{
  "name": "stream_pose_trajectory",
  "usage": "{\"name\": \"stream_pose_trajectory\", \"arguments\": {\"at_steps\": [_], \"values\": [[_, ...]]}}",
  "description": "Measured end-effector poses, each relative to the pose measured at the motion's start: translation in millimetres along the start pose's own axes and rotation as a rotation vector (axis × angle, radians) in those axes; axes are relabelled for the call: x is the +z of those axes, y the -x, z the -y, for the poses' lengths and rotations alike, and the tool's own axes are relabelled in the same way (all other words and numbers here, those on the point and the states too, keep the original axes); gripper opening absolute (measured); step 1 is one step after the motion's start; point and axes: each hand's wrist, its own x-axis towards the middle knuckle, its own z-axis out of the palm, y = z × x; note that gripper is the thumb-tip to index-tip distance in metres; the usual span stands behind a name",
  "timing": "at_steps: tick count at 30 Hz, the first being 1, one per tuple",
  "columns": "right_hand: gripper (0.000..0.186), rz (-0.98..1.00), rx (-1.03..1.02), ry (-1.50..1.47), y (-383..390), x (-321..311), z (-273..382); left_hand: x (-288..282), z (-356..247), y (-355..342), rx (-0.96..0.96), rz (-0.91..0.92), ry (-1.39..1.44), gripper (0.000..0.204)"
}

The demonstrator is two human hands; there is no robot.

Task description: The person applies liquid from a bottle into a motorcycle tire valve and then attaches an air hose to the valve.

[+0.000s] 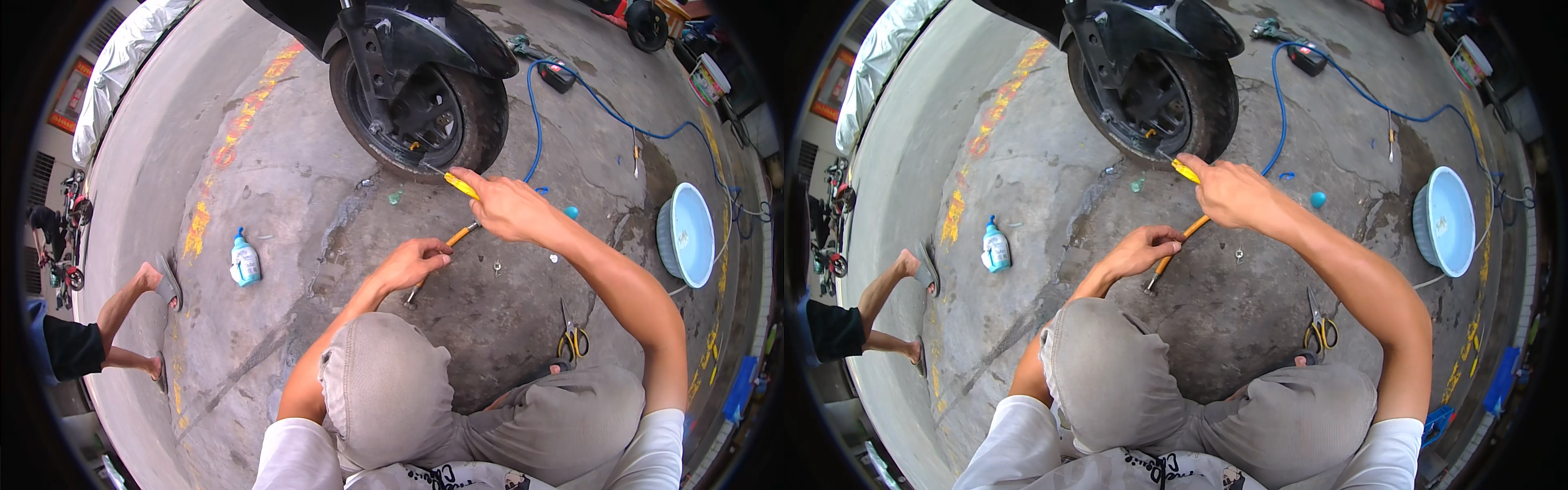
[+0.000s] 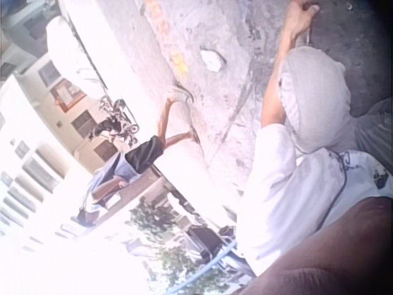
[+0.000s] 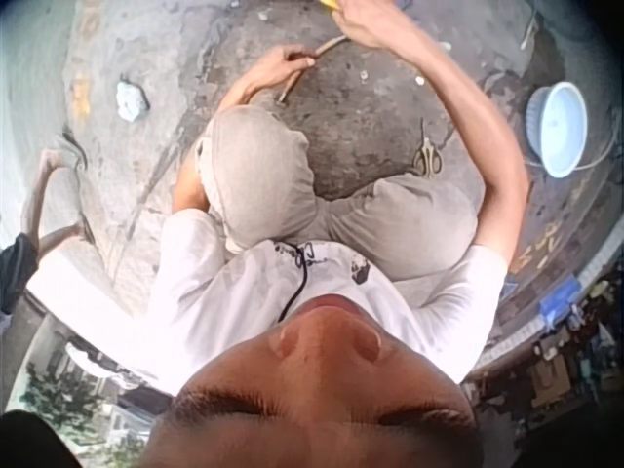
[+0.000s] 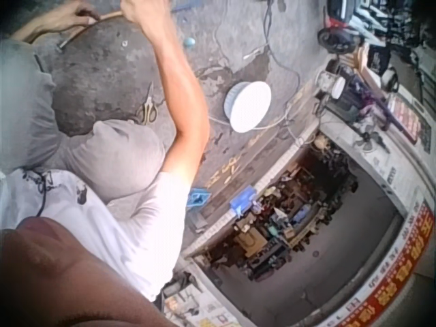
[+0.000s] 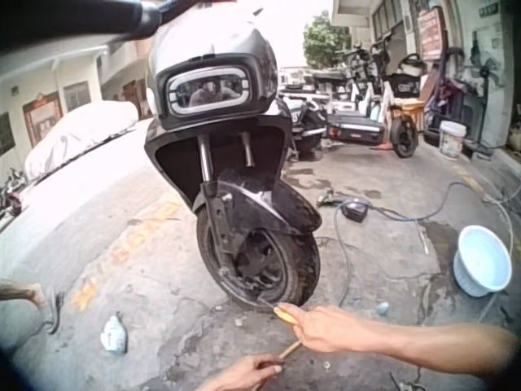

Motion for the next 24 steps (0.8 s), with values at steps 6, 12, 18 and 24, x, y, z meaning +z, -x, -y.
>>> {"name": "stream_pose_trajectory", "arguments": {"at_steps": [6,12,18,24], "values": [[0.062,-0.010,0.001,-0.086,-30.3,15.1,2.3,-1.0,-3.1,2.5,-0.028,-0.031,-0.005,0.038],[0.065,-0.050,-0.024,-0.072,-42.7,36.5,1.3,2.5,6.6,4.0,0.050,0.020,0.022,0.035],[0.070,0.409,0.013,-0.693,45.5,3.1,-51.2,-16.6,0.3,18.9,-0.148,-0.047,0.177,0.034],[0.063,-0.064,0.411,-0.815,120.6,16.3,-125.7,-5.3,-12.4,-15.5,-0.093,-0.006,-0.054,0.035]]}}
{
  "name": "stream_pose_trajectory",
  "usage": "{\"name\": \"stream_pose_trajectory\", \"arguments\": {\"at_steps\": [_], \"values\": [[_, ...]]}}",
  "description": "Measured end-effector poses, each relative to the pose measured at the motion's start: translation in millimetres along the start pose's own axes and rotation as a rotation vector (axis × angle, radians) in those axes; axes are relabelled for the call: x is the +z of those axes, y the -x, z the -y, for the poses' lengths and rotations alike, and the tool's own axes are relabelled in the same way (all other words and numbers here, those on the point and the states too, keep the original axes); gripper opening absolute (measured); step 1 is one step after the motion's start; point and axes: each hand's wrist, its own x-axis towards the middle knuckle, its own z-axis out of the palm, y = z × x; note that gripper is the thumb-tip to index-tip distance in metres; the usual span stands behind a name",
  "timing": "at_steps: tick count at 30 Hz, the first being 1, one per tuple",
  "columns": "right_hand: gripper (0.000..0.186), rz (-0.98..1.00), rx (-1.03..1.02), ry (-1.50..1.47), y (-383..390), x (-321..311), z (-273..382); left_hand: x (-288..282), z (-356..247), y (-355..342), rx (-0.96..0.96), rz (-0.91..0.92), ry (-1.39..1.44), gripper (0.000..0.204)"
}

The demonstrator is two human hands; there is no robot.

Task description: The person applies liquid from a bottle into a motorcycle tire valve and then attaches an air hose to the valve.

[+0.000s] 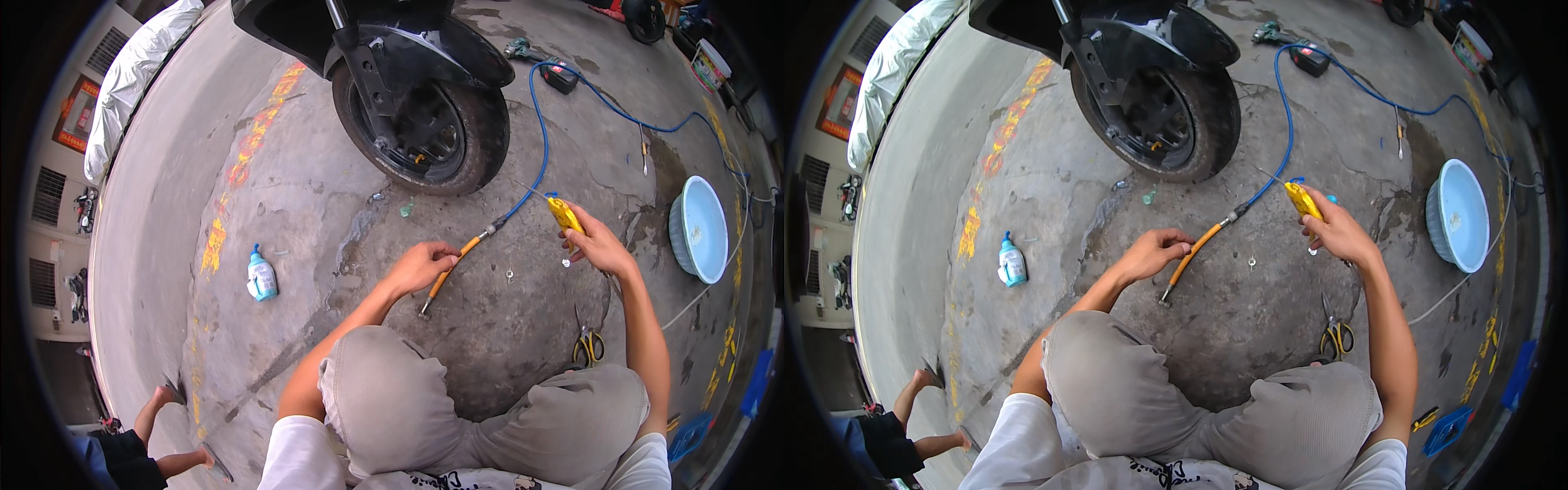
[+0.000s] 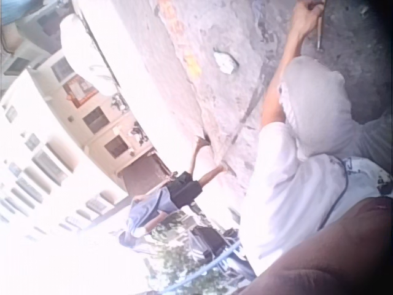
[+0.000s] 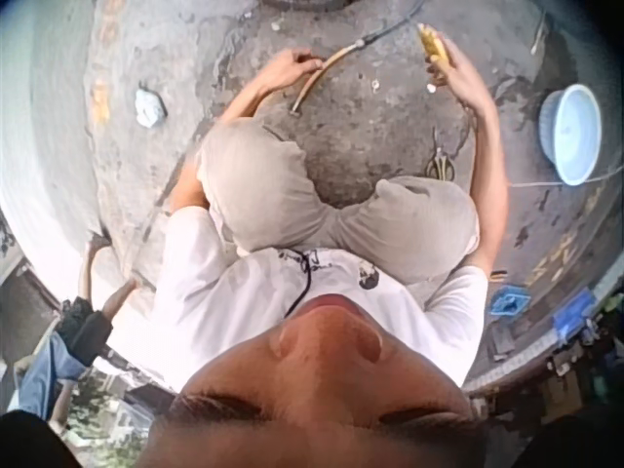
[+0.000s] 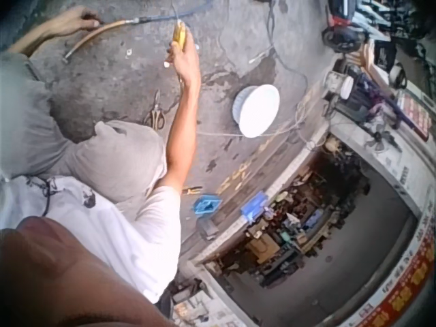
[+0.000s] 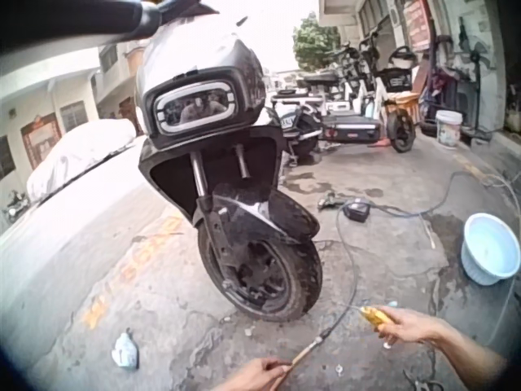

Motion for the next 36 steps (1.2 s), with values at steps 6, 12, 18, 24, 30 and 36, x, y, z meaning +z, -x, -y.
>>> {"name": "stream_pose_trajectory", "arguments": {"at_steps": [6,12,18,24,30,36], "values": [[0.069,0.193,0.023,0.223,29.5,18.7,5.2,3.9,10.5,1.4,-0.046,0.037,0.176,0.035],[0.073,0.154,-0.251,0.376,48.2,38.9,-38.0,-3.6,39.4,-5.1,-0.206,-0.051,0.050,0.034],[0.080,-0.018,-0.006,0.656,92.7,40.7,-68.8,-8.2,65.6,3.9,-0.231,-0.123,0.137,0.032],[0.086,-0.357,0.261,0.654,121.1,21.0,-131.6,9.4,65.8,2.0,-0.285,-0.057,0.033,0.034],[0.080,-0.460,0.372,0.736,133.6,-6.8,-203.2,14.7,65.6,-1.1,-0.263,0.009,0.004,0.032],[0.064,-0.403,0.386,0.757,135.8,10.0,-195.4,8.4,38.7,-26.3,-0.268,-0.027,0.353,0.044]]}}
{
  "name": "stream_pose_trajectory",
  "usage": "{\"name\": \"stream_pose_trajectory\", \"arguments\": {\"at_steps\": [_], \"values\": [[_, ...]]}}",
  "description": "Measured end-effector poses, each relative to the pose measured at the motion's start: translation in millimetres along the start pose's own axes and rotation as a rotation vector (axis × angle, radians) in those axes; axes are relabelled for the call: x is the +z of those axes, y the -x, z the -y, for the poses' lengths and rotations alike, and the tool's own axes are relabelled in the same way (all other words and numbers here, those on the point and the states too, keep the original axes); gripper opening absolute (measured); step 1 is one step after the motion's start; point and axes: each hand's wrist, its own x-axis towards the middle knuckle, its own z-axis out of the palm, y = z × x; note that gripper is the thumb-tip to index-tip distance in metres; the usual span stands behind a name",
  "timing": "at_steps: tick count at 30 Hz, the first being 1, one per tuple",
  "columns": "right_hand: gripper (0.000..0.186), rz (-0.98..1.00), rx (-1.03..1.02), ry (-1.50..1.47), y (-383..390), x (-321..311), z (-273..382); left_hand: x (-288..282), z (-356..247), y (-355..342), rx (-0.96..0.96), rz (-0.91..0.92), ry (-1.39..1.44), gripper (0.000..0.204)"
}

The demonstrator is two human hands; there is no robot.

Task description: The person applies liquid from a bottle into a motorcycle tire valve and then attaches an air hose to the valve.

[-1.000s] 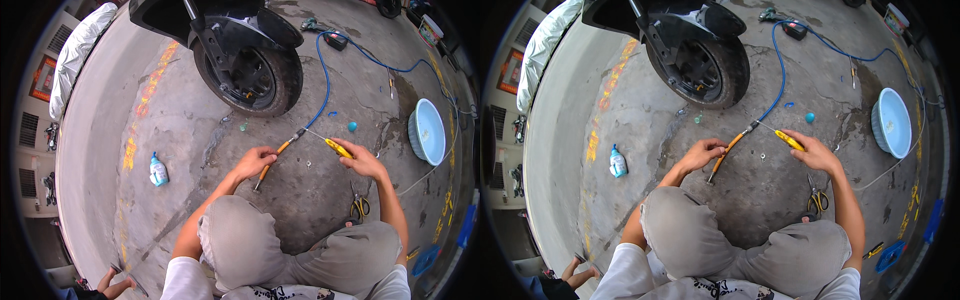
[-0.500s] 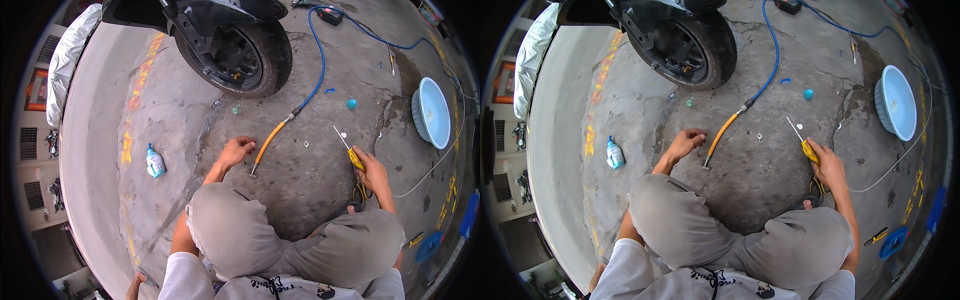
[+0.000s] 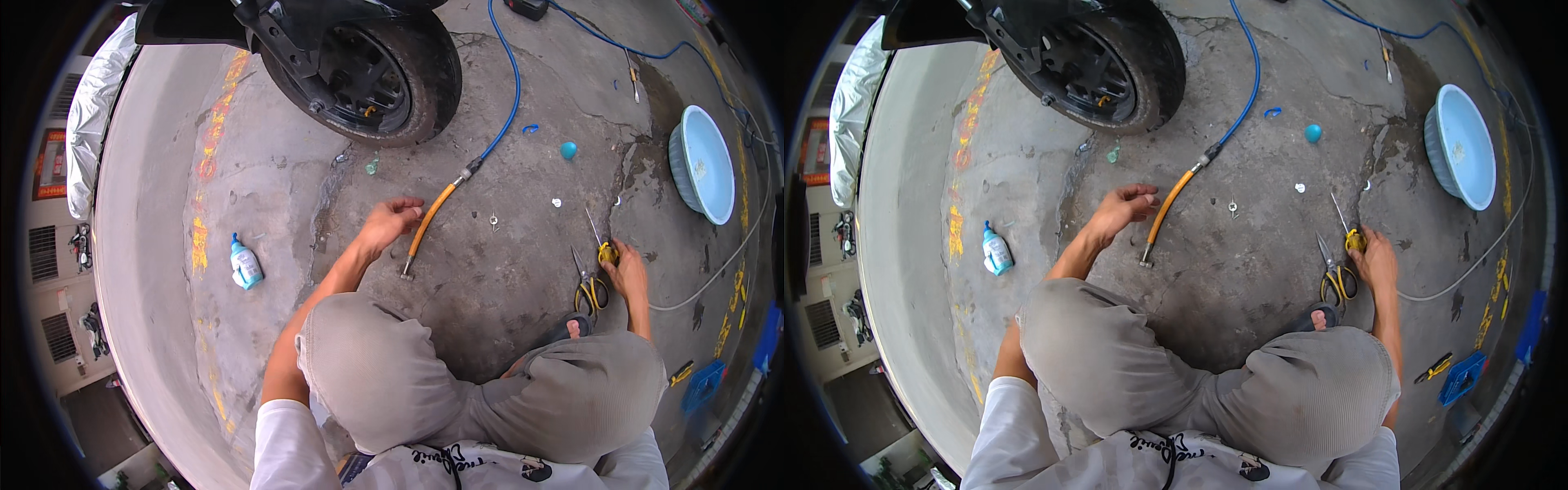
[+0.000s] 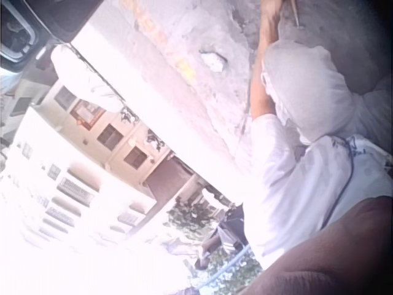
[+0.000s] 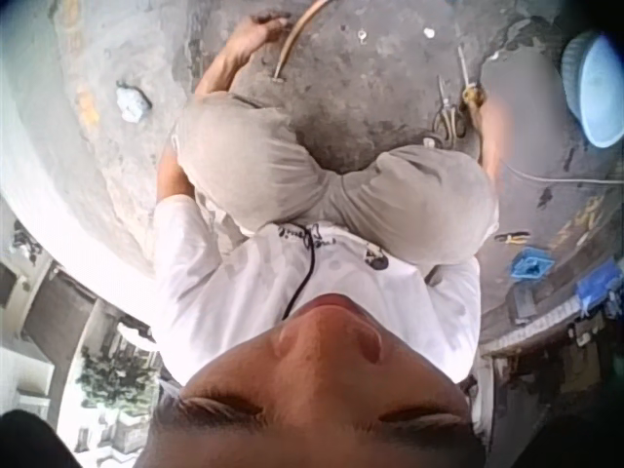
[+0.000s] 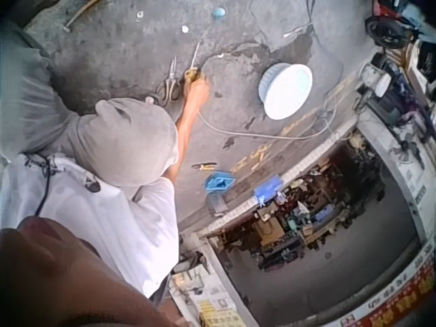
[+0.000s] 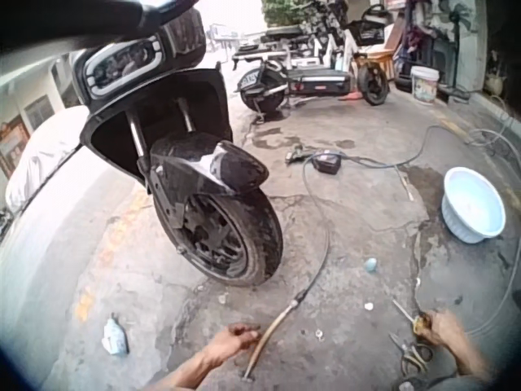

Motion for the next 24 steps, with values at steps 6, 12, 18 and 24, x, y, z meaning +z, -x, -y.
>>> {"name": "stream_pose_trajectory", "arguments": {"at_steps": [6,12,18,24], "values": [[0.036,-0.244,-0.274,-0.123,0.1,26.6,76.0,5.3,-64.9,-67.6,0.060,-0.093,0.802,0.045],[0.027,-0.110,-0.465,-0.264,9.2,66.5,155.7,25.6,-76.5,-59.9,0.025,-0.037,1.451,0.043],[0.024,-0.126,-0.526,-0.298,-1.6,77.6,178.3,34.4,-121.9,-23.0,0.142,0.388,1.313,0.061],[0.021,-0.186,-0.527,-0.263,-15.9,87.6,182.1,40.4,-155.8,-10.0,0.393,0.458,1.034,0.063]]}}
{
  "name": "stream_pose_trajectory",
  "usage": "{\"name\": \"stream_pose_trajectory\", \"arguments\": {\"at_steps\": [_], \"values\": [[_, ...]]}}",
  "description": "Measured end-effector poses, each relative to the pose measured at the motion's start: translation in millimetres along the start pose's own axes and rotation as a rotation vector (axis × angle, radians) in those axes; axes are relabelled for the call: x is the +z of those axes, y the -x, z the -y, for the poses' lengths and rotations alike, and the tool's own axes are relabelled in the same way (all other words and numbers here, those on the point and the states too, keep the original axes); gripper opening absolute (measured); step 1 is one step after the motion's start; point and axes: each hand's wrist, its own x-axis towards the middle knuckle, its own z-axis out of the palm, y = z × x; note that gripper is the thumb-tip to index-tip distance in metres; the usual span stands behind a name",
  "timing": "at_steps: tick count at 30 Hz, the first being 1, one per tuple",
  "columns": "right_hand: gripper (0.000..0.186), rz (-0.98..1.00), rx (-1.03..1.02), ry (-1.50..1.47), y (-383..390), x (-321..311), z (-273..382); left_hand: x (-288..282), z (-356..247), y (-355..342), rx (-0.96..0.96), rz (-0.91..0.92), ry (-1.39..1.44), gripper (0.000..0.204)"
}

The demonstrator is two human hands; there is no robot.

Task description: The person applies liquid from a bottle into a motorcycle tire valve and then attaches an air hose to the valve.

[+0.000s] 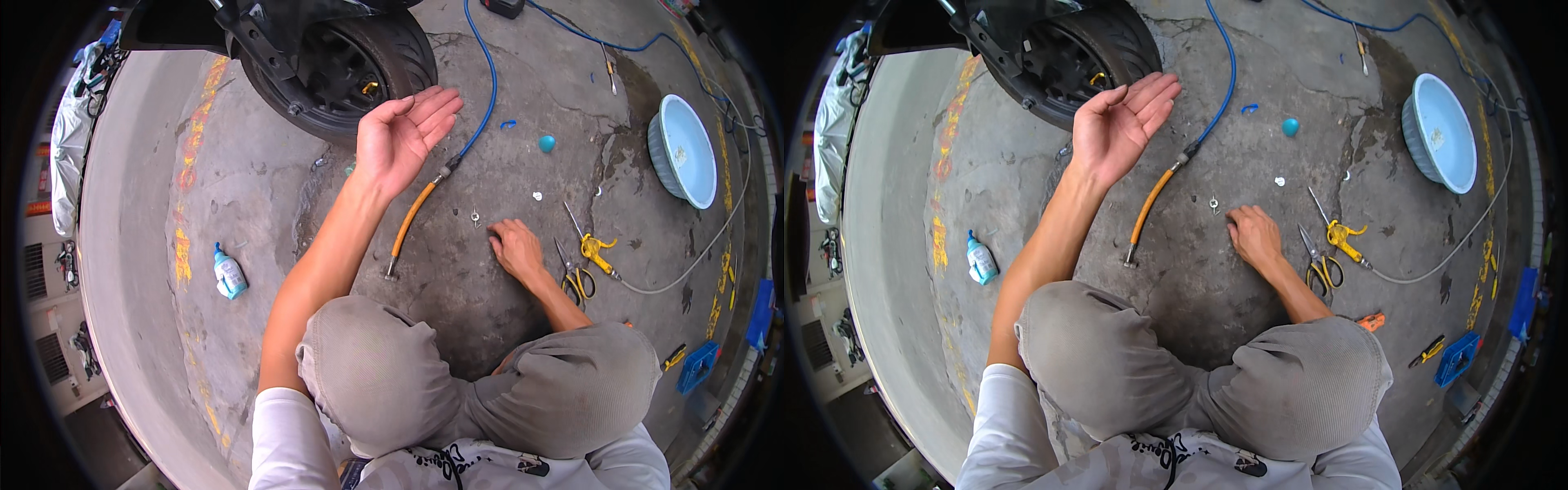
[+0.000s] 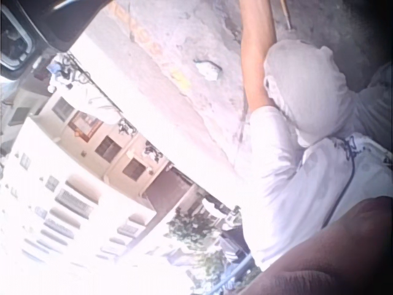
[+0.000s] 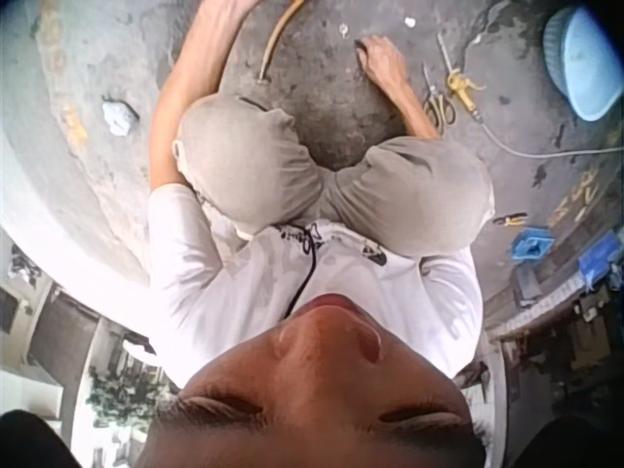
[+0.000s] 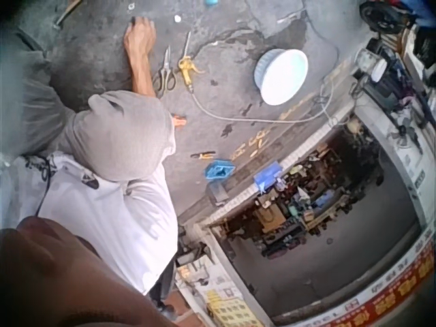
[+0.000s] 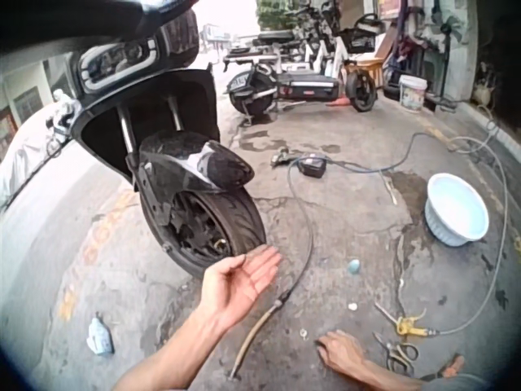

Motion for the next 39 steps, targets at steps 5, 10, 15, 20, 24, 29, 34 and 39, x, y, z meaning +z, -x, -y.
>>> {"name": "stream_pose_trajectory", "arguments": {"at_steps": [5,10,15,20,24,29,34,39], "values": [[0.020,0.024,-0.026,0.019,1.8,-1.0,1.2,5.7,0.4,-5.2,0.066,0.007,-0.198,0.061],[0.019,-0.016,-0.049,-0.030,8.2,-7.7,6.7,8.5,-4.5,2.9,0.091,-0.083,-0.652,0.059],[0.020,-0.022,-0.015,-0.055,14.7,-12.5,8.9,2.7,2.8,3.2,0.152,-0.090,-0.902,0.055],[0.020,-0.015,0.083,-0.074,20.6,-14.1,4.1,-33.6,6.7,16.5,-0.129,-0.165,-1.095,0.039],[0.021,-0.034,0.169,-0.143,16.8,-15.1,-2.8,-92.2,36.9,36.2,-0.242,-0.230,-1.291,0.021],[0.019,-0.042,0.256,-0.211,4.5,-0.3,-1.1,-120.3,86.2,61.0,-0.300,-0.121,-1.626,0.020],[0.017,-0.035,0.217,-0.194,-17.2,23.3,5.3,-118.8,125.9,62.4,-0.303,-0.066,-1.620,0.023],[0.016,0.007,0.171,-0.086,-23.4,29.3,6.1,-127.6,136.3,73.4,-0.304,-0.018,-1.603,0.025]]}}
